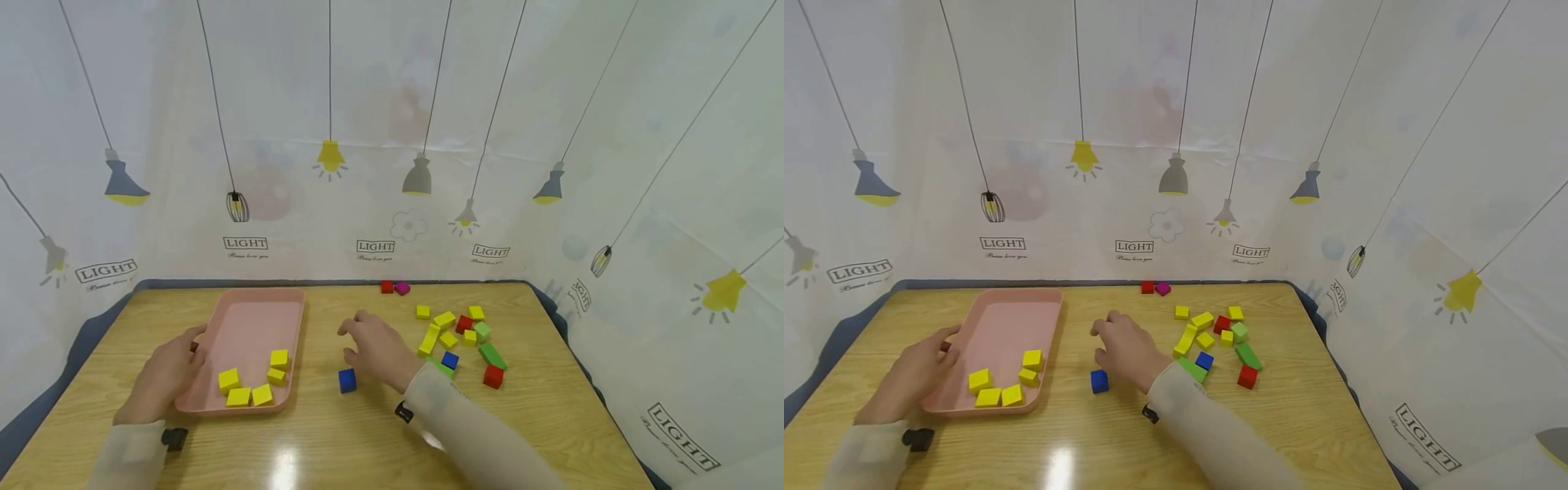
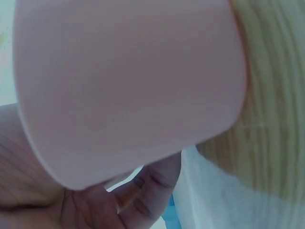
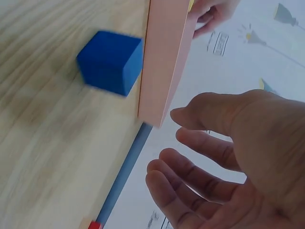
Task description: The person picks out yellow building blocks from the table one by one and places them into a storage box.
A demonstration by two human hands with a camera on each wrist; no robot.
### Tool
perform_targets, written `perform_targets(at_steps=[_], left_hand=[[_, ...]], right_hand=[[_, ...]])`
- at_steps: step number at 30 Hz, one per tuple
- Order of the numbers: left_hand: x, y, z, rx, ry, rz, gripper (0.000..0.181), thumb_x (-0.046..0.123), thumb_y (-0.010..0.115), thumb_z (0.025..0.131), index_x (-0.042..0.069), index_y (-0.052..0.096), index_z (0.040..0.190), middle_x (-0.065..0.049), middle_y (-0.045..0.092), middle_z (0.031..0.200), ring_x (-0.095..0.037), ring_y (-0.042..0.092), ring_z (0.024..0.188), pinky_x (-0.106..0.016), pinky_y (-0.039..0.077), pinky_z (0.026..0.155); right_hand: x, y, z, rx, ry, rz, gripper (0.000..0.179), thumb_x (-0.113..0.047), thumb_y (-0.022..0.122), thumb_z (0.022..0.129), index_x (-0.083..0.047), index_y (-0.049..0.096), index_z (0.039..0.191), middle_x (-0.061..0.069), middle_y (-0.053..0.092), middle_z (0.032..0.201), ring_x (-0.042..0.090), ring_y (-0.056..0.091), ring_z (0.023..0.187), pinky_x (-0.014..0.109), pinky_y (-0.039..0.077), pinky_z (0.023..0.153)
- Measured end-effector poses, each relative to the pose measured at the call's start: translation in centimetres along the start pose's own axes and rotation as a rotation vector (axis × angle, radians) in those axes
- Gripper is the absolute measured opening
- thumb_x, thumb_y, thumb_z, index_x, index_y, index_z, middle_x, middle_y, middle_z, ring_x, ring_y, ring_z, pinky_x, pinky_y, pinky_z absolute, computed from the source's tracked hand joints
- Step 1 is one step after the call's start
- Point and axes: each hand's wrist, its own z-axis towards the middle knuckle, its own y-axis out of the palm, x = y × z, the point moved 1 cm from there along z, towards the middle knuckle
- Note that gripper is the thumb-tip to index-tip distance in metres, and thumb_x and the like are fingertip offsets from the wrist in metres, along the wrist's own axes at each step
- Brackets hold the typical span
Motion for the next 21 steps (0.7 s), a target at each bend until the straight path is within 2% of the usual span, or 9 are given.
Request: perform_targets(at_steps=[8,12,16,21], left_hand=[[-0.4,-0.1,0.3,0.0,0.044,0.019,0.064,0.012,0.064,0.117,-0.011,0.04,0.172,-0.043,0.066,0.143,-0.05,0.071,0.115,-0.065,0.067,0.1],[-0.8,-0.1,0.4,-0.003,0.062,0.011,0.064,0.013,0.064,0.117,-0.01,0.04,0.172,-0.043,0.066,0.143,-0.05,0.072,0.115,-0.066,0.066,0.099],[-1.0,0.0,0.3,0.006,0.085,0.005,0.064,0.013,0.063,0.118,-0.011,0.04,0.172,-0.043,0.068,0.144,-0.05,0.073,0.117,-0.069,0.065,0.102],[-1.2,0.1,0.3,0.024,0.106,0.002,0.063,0.012,0.063,0.118,-0.011,0.041,0.172,-0.043,0.068,0.142,-0.049,0.074,0.114,-0.069,0.066,0.101]], right_hand=[[4.6,-1.7,-1.9,0.026,0.116,0.046,0.046,-0.025,0.088,0.105,-0.011,0.077,0.148,0.011,0.073,0.137,0.022,0.068,0.109,0.041,0.07,0.1],[6.9,-2.4,-2.8,0.035,0.175,0.073,0.052,-0.025,0.09,0.104,-0.008,0.075,0.15,0.013,0.07,0.143,0.028,0.067,0.12,0.047,0.069,0.106],[8.8,-2.7,-3.6,0.051,0.217,0.064,0.056,-0.025,0.092,0.102,-0.005,0.074,0.151,0.016,0.068,0.145,0.034,0.066,0.129,0.052,0.068,0.109],[10.8,-3.0,-4.2,0.049,0.26,0.023,0.059,-0.028,0.093,0.101,-0.003,0.073,0.151,0.019,0.068,0.146,0.034,0.066,0.13,0.052,0.068,0.111]])
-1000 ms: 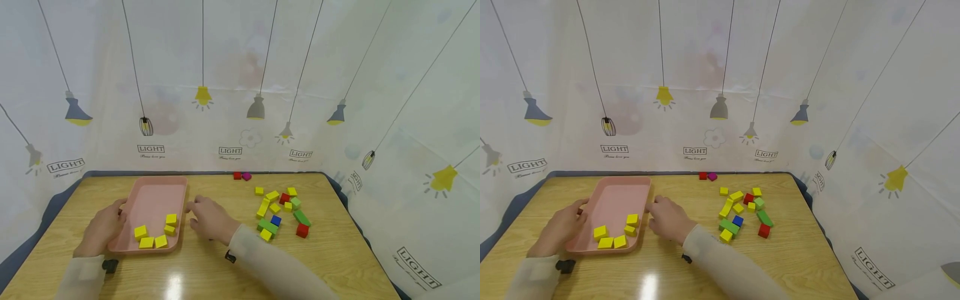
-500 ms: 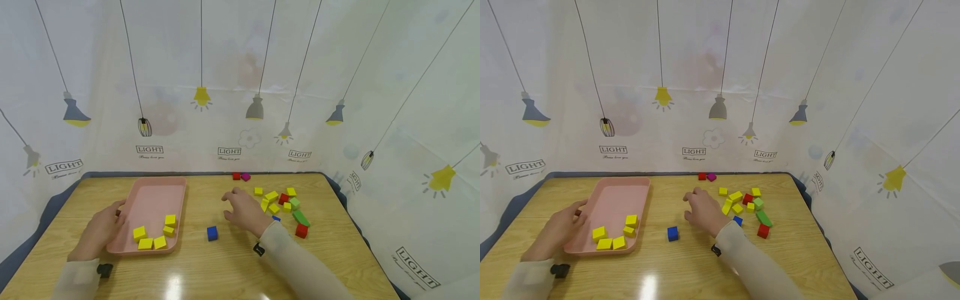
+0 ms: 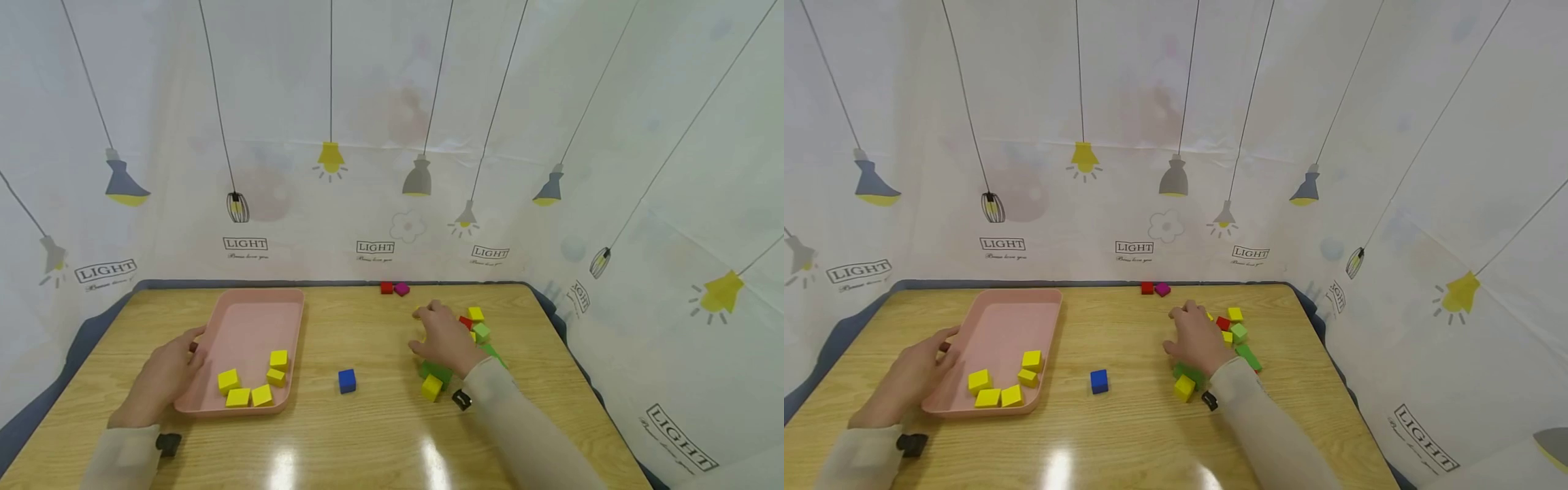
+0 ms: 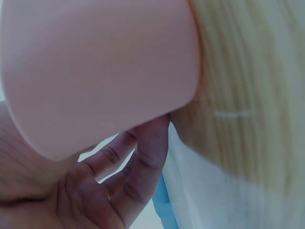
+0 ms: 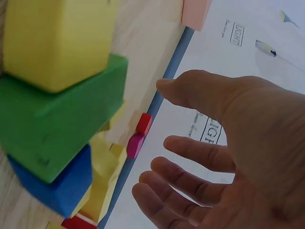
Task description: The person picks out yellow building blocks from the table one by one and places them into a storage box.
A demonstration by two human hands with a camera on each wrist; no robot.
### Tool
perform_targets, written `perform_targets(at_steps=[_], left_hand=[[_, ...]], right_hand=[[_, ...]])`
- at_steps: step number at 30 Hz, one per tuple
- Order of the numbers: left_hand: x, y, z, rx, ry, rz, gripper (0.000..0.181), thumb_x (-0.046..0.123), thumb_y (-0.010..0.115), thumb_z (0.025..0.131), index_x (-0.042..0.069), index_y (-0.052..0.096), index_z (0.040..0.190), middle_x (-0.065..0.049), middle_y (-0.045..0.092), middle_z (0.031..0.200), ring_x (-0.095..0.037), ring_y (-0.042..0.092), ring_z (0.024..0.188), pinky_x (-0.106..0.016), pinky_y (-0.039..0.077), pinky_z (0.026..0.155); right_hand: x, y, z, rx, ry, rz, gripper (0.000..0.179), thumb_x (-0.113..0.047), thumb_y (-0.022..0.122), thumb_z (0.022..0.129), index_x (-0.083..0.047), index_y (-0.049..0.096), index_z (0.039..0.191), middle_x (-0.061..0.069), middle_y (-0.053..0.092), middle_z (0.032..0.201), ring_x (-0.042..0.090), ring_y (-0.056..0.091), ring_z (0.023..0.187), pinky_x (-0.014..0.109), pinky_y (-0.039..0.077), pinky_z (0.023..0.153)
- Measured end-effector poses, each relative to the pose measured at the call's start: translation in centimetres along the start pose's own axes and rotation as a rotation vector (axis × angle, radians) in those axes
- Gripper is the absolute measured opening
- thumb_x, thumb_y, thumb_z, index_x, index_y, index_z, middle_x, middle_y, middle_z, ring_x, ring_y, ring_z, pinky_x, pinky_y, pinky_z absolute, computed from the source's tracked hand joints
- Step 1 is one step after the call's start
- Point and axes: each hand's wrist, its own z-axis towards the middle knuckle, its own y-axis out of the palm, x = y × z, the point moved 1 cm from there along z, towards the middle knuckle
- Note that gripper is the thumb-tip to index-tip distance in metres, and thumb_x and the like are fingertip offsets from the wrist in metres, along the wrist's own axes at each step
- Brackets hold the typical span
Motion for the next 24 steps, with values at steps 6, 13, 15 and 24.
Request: perform_targets(at_steps=[6,13,15,24], left_hand=[[0.0,0.1,-0.2,0.027,0.02,0.006,0.063,0.011,0.066,0.116,-0.012,0.043,0.17,-0.043,0.069,0.141,-0.049,0.074,0.114,-0.07,0.066,0.102],[-0.2,0.3,-0.2,0.041,0.028,0.014,0.063,0.01,0.066,0.116,-0.013,0.043,0.17,-0.042,0.07,0.14,-0.047,0.073,0.111,-0.07,0.066,0.102],[-0.2,0.4,-0.1,0.039,0.022,0.015,0.063,0.01,0.066,0.116,-0.013,0.043,0.17,-0.042,0.07,0.14,-0.047,0.073,0.111,-0.07,0.066,0.103],[0.1,0.3,-0.2,0.035,0.008,0.018,0.065,0.011,0.067,0.116,-0.012,0.043,0.17,-0.042,0.069,0.14,-0.047,0.072,0.111,-0.071,0.065,0.104]], right_hand=[[1.4,-0.2,-0.1,-0.045,0.043,-0.039,0.065,-0.035,0.093,0.101,-0.001,0.071,0.152,0.021,0.066,0.147,0.031,0.064,0.118,0.05,0.067,0.11],[2.1,0.0,-0.3,-0.072,0.042,-0.049,0.072,-0.038,0.095,0.1,0.001,0.069,0.155,0.022,0.067,0.144,0.029,0.063,0.112,0.049,0.066,0.106],[2.2,0.1,-0.3,-0.079,0.049,-0.049,0.073,-0.038,0.095,0.099,0.001,0.069,0.155,0.022,0.067,0.145,0.029,0.064,0.112,0.049,0.066,0.107],[2.3,0.0,-0.1,-0.103,0.064,-0.036,0.073,-0.037,0.095,0.099,0.0,0.068,0.156,0.022,0.068,0.145,0.027,0.063,0.11,0.049,0.066,0.108]])
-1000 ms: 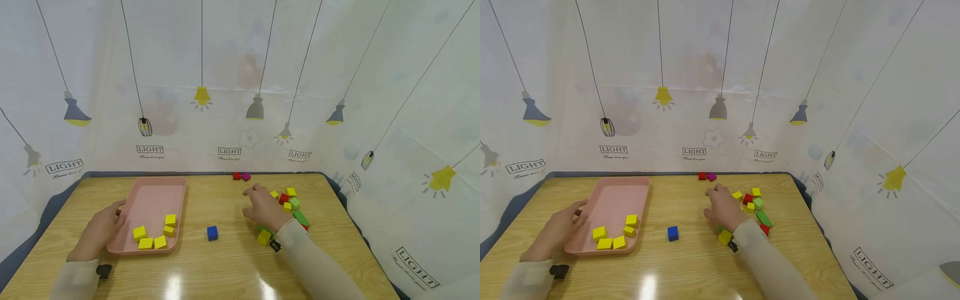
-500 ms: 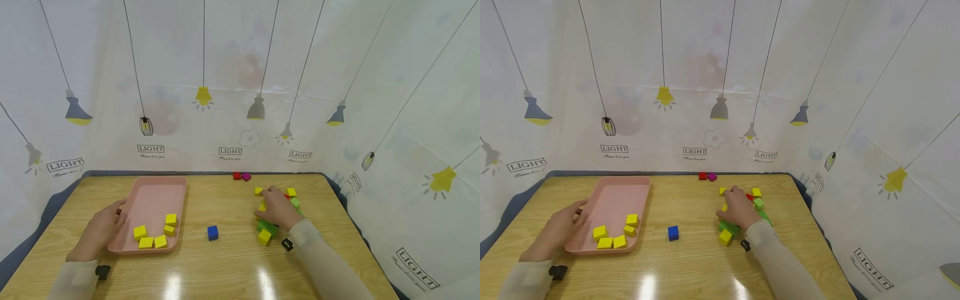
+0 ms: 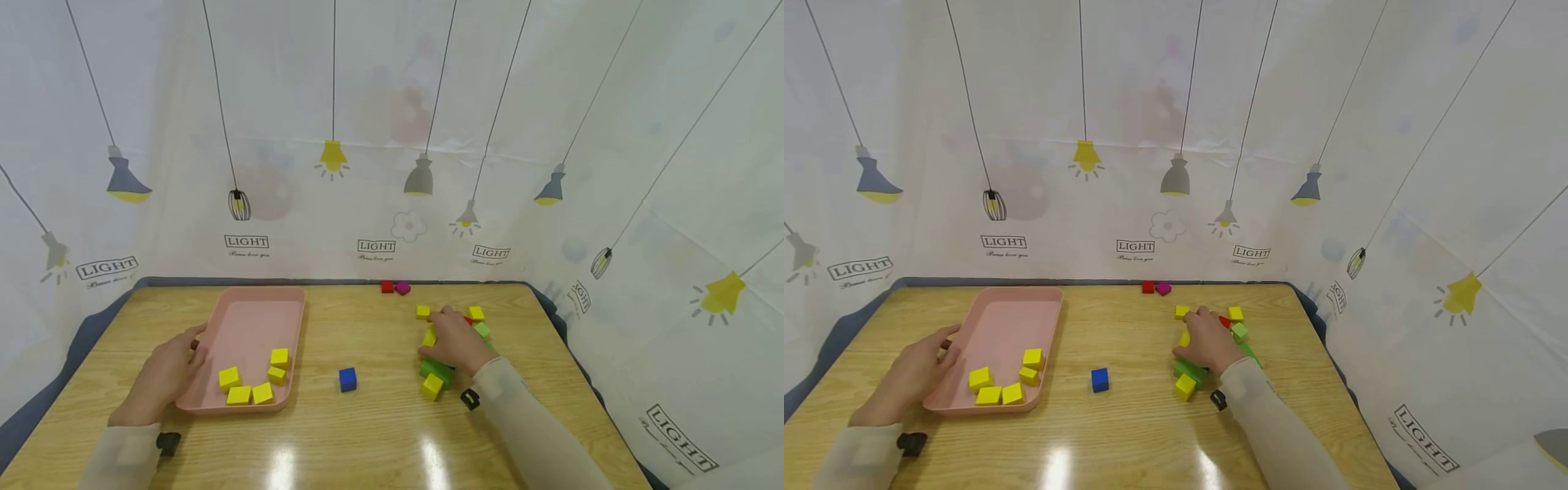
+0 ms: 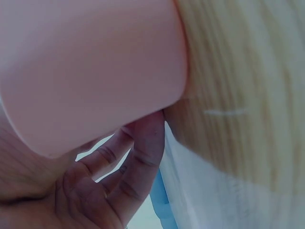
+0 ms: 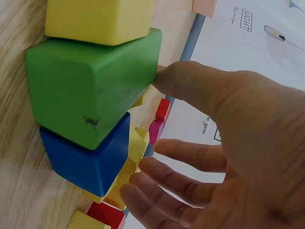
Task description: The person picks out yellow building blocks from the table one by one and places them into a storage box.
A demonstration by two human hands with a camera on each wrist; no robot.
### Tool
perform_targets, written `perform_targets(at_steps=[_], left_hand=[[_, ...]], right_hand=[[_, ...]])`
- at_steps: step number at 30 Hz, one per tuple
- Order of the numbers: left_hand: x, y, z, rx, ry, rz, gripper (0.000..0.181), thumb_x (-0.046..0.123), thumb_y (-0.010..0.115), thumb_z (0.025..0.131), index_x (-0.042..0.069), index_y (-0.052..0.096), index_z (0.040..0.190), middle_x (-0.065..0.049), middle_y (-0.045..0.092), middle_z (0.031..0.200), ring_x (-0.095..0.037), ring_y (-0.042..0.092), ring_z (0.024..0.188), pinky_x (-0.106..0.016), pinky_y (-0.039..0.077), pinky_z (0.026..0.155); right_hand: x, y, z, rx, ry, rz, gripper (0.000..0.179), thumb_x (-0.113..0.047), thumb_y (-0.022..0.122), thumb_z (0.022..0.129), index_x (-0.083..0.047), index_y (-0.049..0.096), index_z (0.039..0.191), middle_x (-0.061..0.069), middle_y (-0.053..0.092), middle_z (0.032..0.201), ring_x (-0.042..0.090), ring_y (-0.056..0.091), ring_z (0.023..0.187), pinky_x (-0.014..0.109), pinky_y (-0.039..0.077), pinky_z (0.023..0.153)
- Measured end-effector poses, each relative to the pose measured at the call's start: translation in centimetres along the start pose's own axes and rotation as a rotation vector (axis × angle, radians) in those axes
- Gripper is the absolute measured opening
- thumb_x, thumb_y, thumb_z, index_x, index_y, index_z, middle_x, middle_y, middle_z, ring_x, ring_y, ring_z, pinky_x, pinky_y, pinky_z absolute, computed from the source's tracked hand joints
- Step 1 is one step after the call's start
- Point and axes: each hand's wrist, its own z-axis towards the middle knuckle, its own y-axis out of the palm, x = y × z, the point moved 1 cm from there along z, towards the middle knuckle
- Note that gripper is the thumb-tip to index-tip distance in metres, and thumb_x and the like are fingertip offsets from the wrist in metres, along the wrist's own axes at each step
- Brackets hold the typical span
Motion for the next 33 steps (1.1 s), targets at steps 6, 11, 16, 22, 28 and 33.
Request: perform_targets(at_steps=[6,11,16,22,28,33], left_hand=[[0.0,0.0,-0.1,0.011,0.008,0.0,0.063,0.01,0.067,0.115,-0.012,0.044,0.17,-0.042,0.07,0.139,-0.047,0.072,0.11,-0.071,0.065,0.103],[0.1,0.0,-0.1,0.007,0.005,-0.003,0.064,0.01,0.067,0.115,-0.012,0.043,0.17,-0.042,0.069,0.14,-0.048,0.073,0.112,-0.072,0.065,0.104],[0.1,0.0,-0.1,0.004,0.003,-0.002,0.064,0.01,0.067,0.115,-0.013,0.043,0.17,-0.042,0.069,0.141,-0.05,0.072,0.115,-0.073,0.064,0.107],[0.0,0.0,0.0,0.004,0.008,-0.002,0.064,0.01,0.067,0.115,-0.013,0.043,0.17,-0.042,0.07,0.14,-0.048,0.073,0.112,-0.072,0.065,0.105],[0.0,0.1,0.0,-0.003,0.003,0.002,0.064,0.011,0.067,0.115,-0.013,0.043,0.17,-0.042,0.069,0.14,-0.049,0.073,0.113,-0.072,0.065,0.106],[0.1,0.0,0.1,-0.014,-0.007,-0.002,0.066,0.012,0.068,0.116,-0.012,0.042,0.171,-0.042,0.068,0.142,-0.051,0.071,0.116,-0.073,0.063,0.109]], right_hand=[[0.0,-0.1,0.2,-0.001,-0.006,0.008,0.071,-0.034,0.095,0.099,0.0,0.069,0.156,0.022,0.067,0.147,0.03,0.067,0.118,0.052,0.065,0.114],[-0.2,-0.2,0.1,-0.004,-0.032,0.016,0.068,-0.03,0.096,0.099,0.0,0.07,0.154,0.022,0.068,0.146,0.032,0.068,0.12,0.053,0.065,0.115],[-0.3,-0.1,0.3,-0.01,-0.042,0.01,0.067,-0.029,0.096,0.098,0.0,0.071,0.153,0.021,0.069,0.146,0.031,0.069,0.12,0.053,0.065,0.116],[-0.6,0.0,0.7,-0.049,-0.014,0.04,0.069,-0.027,0.096,0.098,0.001,0.069,0.155,0.023,0.067,0.151,0.03,0.065,0.121,0.052,0.063,0.121],[-0.7,0.4,1.2,-0.071,0.022,0.036,0.07,-0.028,0.097,0.097,0.001,0.069,0.155,0.02,0.07,0.147,0.029,0.064,0.119,0.052,0.063,0.121],[-0.9,0.5,1.5,-0.082,0.042,0.029,0.065,-0.028,0.098,0.095,0.002,0.073,0.147,0.018,0.073,0.137,0.028,0.064,0.114,0.049,0.065,0.117]])
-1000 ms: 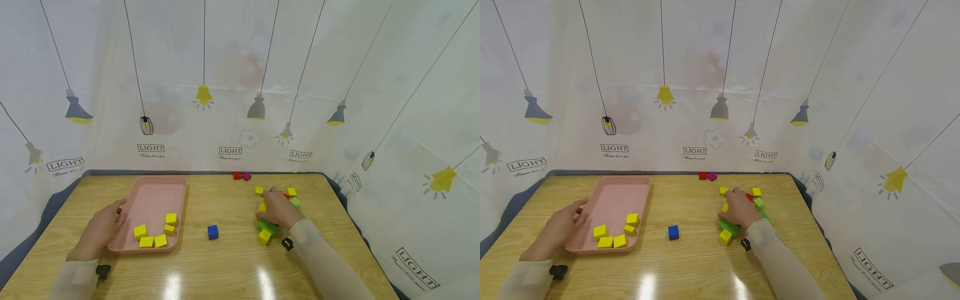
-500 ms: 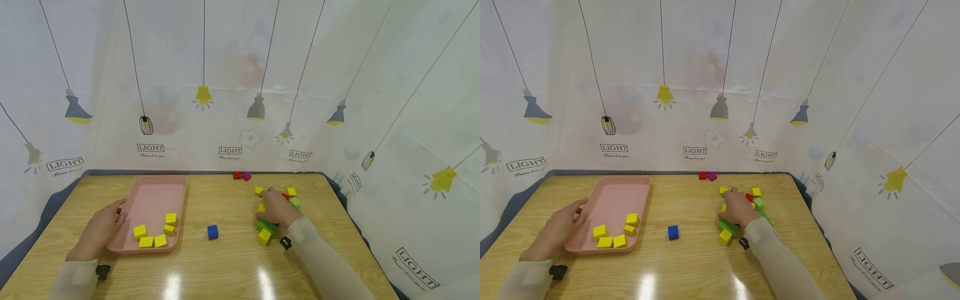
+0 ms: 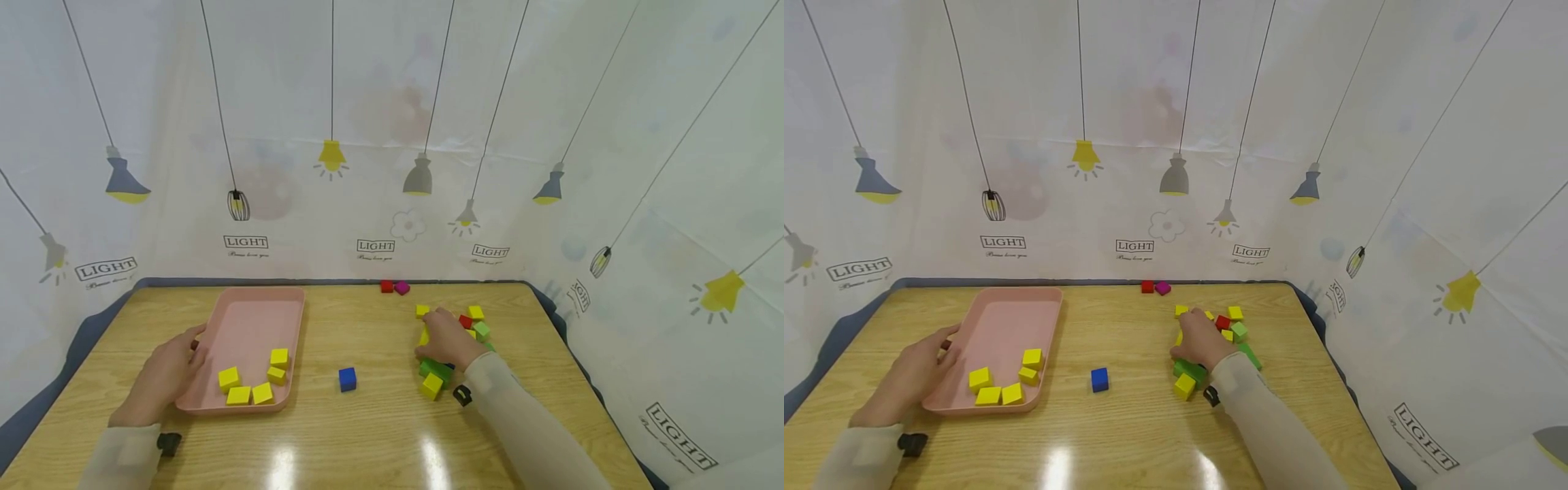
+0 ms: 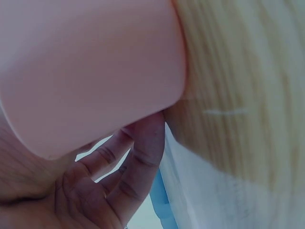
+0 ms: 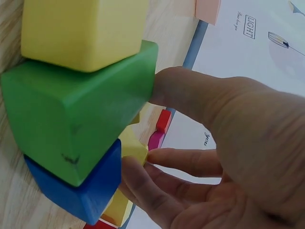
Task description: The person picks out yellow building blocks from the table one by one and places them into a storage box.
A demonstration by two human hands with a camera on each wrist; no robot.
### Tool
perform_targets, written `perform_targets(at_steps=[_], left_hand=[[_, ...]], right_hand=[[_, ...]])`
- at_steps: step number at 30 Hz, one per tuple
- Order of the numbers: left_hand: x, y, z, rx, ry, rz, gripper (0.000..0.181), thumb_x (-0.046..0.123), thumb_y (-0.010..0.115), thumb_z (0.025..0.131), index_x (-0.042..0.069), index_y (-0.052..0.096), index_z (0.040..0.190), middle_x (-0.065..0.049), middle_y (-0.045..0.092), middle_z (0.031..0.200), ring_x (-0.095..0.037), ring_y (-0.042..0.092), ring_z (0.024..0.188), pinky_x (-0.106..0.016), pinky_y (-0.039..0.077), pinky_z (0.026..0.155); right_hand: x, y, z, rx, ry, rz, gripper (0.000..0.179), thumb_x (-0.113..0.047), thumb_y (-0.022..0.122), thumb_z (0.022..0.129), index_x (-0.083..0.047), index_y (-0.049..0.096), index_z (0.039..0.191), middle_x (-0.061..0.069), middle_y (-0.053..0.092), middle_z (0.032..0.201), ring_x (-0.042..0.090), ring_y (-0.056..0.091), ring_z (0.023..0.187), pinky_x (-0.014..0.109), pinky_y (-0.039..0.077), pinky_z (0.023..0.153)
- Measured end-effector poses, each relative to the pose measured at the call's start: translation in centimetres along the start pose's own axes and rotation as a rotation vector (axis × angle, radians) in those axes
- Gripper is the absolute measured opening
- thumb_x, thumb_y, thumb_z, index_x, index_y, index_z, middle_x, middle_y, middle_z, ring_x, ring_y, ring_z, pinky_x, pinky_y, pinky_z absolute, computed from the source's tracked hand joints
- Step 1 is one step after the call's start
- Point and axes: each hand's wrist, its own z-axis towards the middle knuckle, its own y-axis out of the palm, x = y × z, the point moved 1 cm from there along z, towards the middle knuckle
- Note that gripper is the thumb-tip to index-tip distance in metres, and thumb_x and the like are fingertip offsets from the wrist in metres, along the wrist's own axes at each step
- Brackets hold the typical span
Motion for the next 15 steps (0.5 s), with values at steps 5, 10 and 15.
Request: perform_targets(at_steps=[5,10,15], left_hand=[[0.05,-0.07,-0.08,-0.001,-0.009,-0.003,0.066,0.012,0.067,0.116,-0.013,0.041,0.171,-0.042,0.067,0.142,-0.05,0.07,0.115,-0.074,0.062,0.111],[0.03,-0.04,-0.05,0.008,-0.007,0.002,0.066,0.012,0.067,0.116,-0.012,0.041,0.171,-0.042,0.068,0.14,-0.047,0.069,0.111,-0.073,0.063,0.11],[-0.02,0.07,-0.11,0.007,-0.008,-0.004,0.066,0.012,0.068,0.116,-0.012,0.042,0.172,-0.042,0.068,0.142,-0.048,0.07,0.113,-0.073,0.063,0.111]], right_hand=[[-0.14,0.0,0.09,0.002,0.005,0.002,0.061,-0.028,0.099,0.095,0.002,0.075,0.143,0.016,0.074,0.133,0.027,0.063,0.11,0.047,0.066,0.113],[-0.29,-0.09,0.06,0.02,-0.008,0.002,0.06,-0.027,0.098,0.094,0.003,0.076,0.141,0.017,0.073,0.132,0.027,0.063,0.109,0.047,0.067,0.111],[-0.51,-0.16,0.03,0.057,-0.036,0.001,0.054,-0.027,0.097,0.095,0.004,0.078,0.135,0.016,0.071,0.122,0.027,0.061,0.104,0.044,0.066,0.102]])
